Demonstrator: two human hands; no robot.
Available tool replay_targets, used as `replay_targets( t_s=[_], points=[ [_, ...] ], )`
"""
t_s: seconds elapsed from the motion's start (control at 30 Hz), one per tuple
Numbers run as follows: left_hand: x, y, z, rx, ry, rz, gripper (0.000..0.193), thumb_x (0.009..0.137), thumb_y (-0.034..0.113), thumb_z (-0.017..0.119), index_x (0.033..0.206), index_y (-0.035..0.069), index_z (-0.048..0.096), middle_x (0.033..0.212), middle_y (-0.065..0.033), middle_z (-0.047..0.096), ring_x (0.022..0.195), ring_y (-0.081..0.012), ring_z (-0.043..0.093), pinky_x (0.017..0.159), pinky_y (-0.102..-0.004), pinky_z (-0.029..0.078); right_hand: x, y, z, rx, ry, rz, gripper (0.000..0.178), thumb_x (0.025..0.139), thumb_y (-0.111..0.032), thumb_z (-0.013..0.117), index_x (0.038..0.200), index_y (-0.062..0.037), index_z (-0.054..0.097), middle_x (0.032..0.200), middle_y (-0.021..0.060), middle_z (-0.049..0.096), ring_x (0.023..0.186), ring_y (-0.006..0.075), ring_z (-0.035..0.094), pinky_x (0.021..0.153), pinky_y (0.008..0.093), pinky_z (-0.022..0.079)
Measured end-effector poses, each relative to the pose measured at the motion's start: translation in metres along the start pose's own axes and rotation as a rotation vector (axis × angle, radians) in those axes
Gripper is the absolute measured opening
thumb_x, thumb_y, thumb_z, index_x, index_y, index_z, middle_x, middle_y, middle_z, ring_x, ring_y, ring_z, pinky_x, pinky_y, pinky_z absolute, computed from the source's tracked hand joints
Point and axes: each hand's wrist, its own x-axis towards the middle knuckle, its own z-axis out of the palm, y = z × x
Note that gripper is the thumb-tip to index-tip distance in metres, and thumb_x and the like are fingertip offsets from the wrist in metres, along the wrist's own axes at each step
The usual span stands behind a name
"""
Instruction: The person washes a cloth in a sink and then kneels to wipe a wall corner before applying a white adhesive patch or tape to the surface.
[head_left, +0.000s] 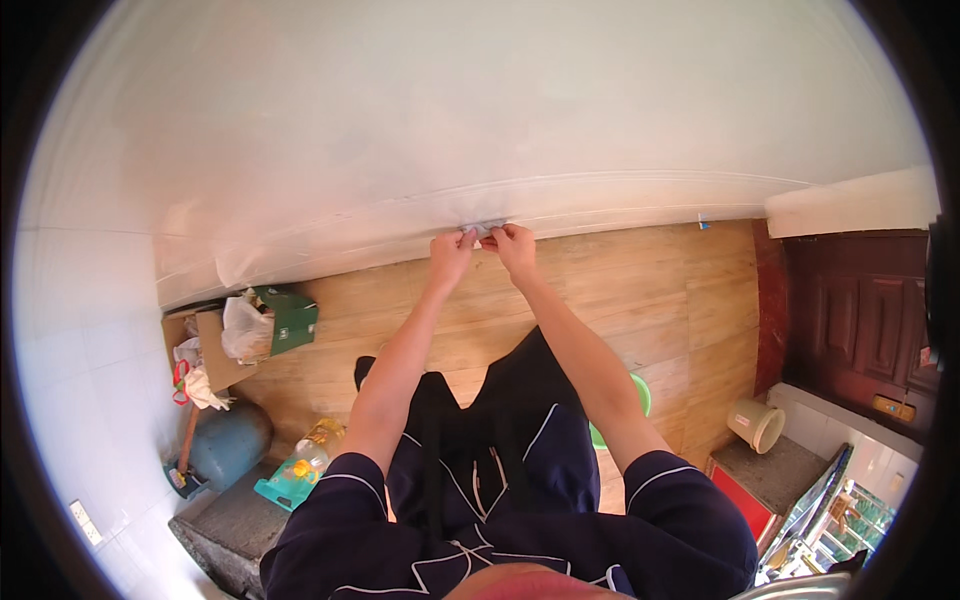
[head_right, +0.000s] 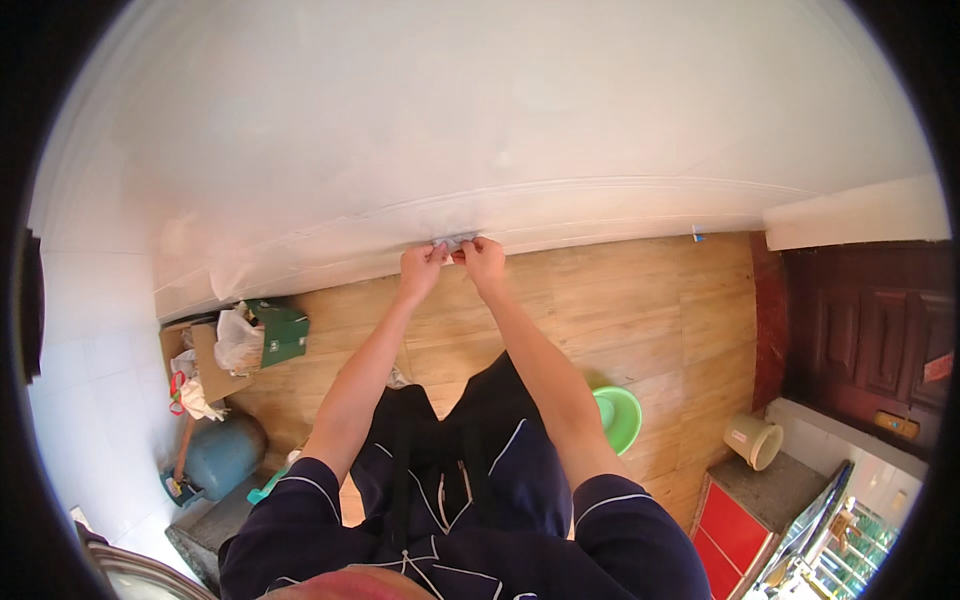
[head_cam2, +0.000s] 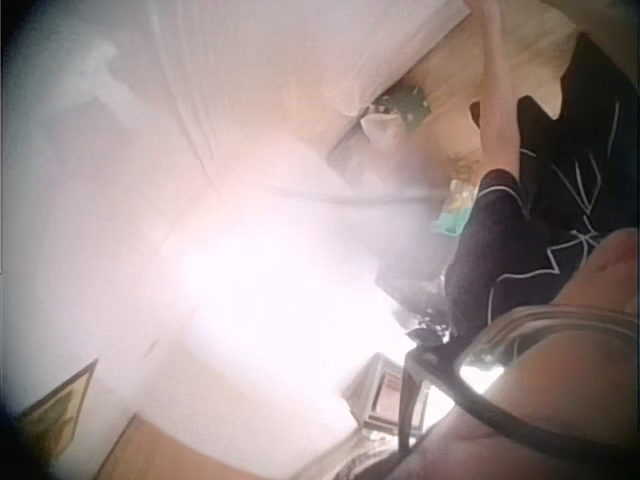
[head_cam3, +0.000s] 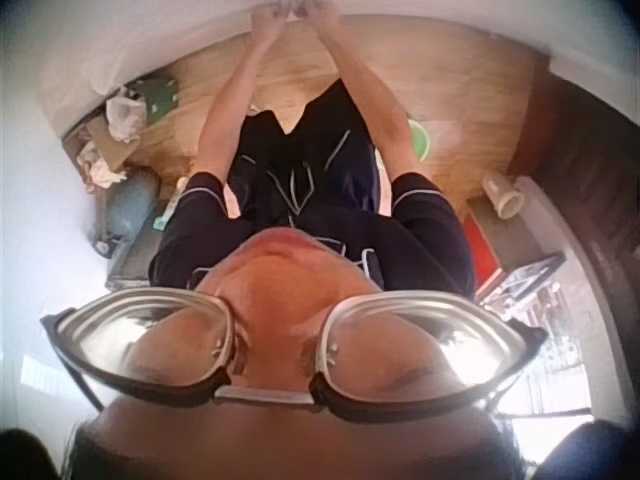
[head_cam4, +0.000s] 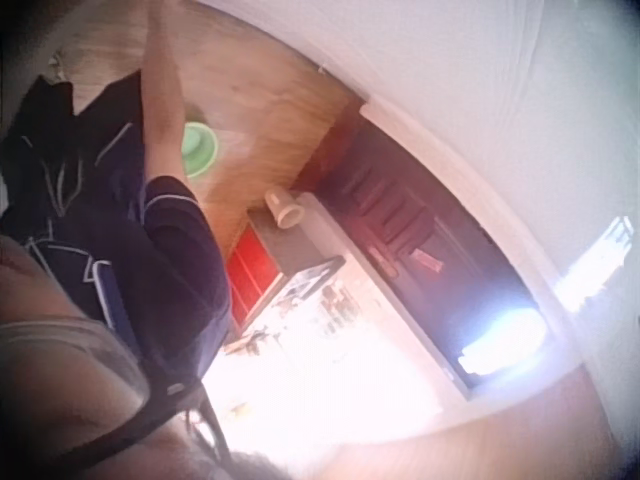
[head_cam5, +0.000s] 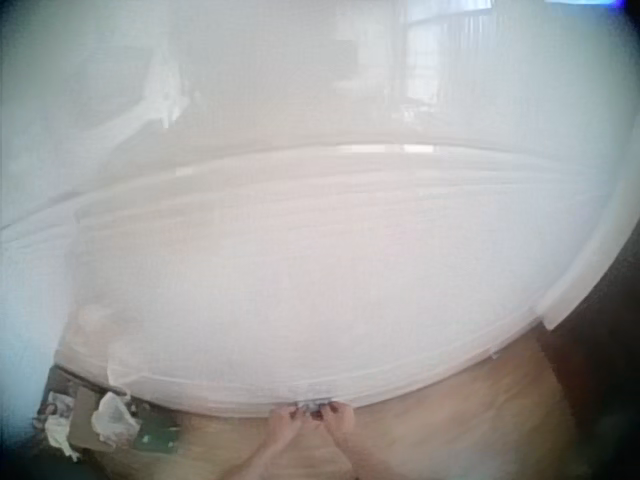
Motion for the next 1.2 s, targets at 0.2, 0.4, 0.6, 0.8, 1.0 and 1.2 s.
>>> replay_targets(
  t_s=[0.2, 0.4, 0.6, 0.8, 1.0, 1.2],
  points=[
    [-0.003, 0.035, 0.021, -0.354, 0.089, 0.0, 0.041, 0.087, 0.032, 0.065, 0.07, -0.005, 0.066, 0.058, -0.0161, 0.061, 0.048, -0.0157, 0.056, 0.049, -0.0333, 0.042, 0.005, 0.002, -0.038, 0.058, -0.02, -0.06, 0.019, 0.092, -0.006, 0.055, 0.087, 0.0117, 0.06, 0.081, 0.0171, 0.066, 0.073, 0.0214, 0.068, 0.066, 0.0295, 0.058],
    [-0.057, 0.174, -0.06, -0.42, 0.154, 0.235, 0.036, 0.092, 0.024, 0.061, 0.075, -0.007, 0.066, 0.063, -0.0146, 0.067, 0.057, -0.0106, 0.062, 0.053, -0.026, 0.046, -0.082, -0.144, -0.041, 0.016, -0.082, -0.321, 0.018, 0.094, -0.008, 0.055, 0.087, 0.0076, 0.061, 0.079, 0.0122, 0.067, 0.069, 0.0158, 0.066, 0.062, 0.0265, 0.054],
    [-0.063, 0.202, -0.075, -0.481, 0.345, 0.381, 0.037, 0.092, 0.023, 0.063, 0.071, -0.008, 0.062, 0.057, -0.0155, 0.061, 0.048, -0.0091, 0.053, 0.047, -0.0269, 0.041, -0.109, -0.203, -0.042, -0.214, -0.15, -0.474, 0.018, 0.094, -0.007, 0.056, 0.086, 0.0078, 0.06, 0.079, 0.0127, 0.068, 0.071, 0.0149, 0.067, 0.065, 0.0252, 0.053],
    [-0.051, 0.156, -0.052, -0.363, 0.244, 0.223, 0.04, 0.09, 0.025, 0.064, 0.063, -0.004, 0.055, 0.047, -0.0146, 0.038, 0.044, -0.0142, 0.028, 0.042, -0.0321, 0.028, -0.068, -0.142, -0.049, -0.205, -0.199, -0.318, 0.016, 0.093, -0.004, 0.055, 0.084, 0.0083, 0.059, 0.081, 0.0146, 0.069, 0.073, 0.017, 0.068, 0.065, 0.0266, 0.055],
    [-0.032, 0.123, -0.021, -0.15, 0.155, 0.219, 0.042, 0.089, 0.028, 0.064, 0.061, -0.004, 0.055, 0.049, -0.0196, 0.044, 0.039, -0.0271, 0.037, 0.043, -0.037, 0.03, -0.047, -0.091, -0.059, -0.463, -0.091, -0.241, 0.015, 0.092, -0.004, 0.057, 0.089, 0.0101, 0.06, 0.081, 0.0142, 0.068, 0.077, 0.0184, 0.069, 0.065, 0.0278, 0.056],
    [-0.047, 0.178, -0.032, -0.354, 0.156, 0.248, 0.044, 0.089, 0.03, 0.063, 0.062, -0.004, 0.057, 0.049, -0.0201, 0.043, 0.039, -0.0287, 0.036, 0.043, -0.0384, 0.03, -0.078, -0.127, -0.056, 0.048, 0.004, -0.157, 0.02, 0.095, -0.012, 0.055, 0.099, 0.0072, 0.059, 0.087, 0.0126, 0.066, 0.081, 0.0205, 0.069, 0.072, 0.0292, 0.058]
  ],
)
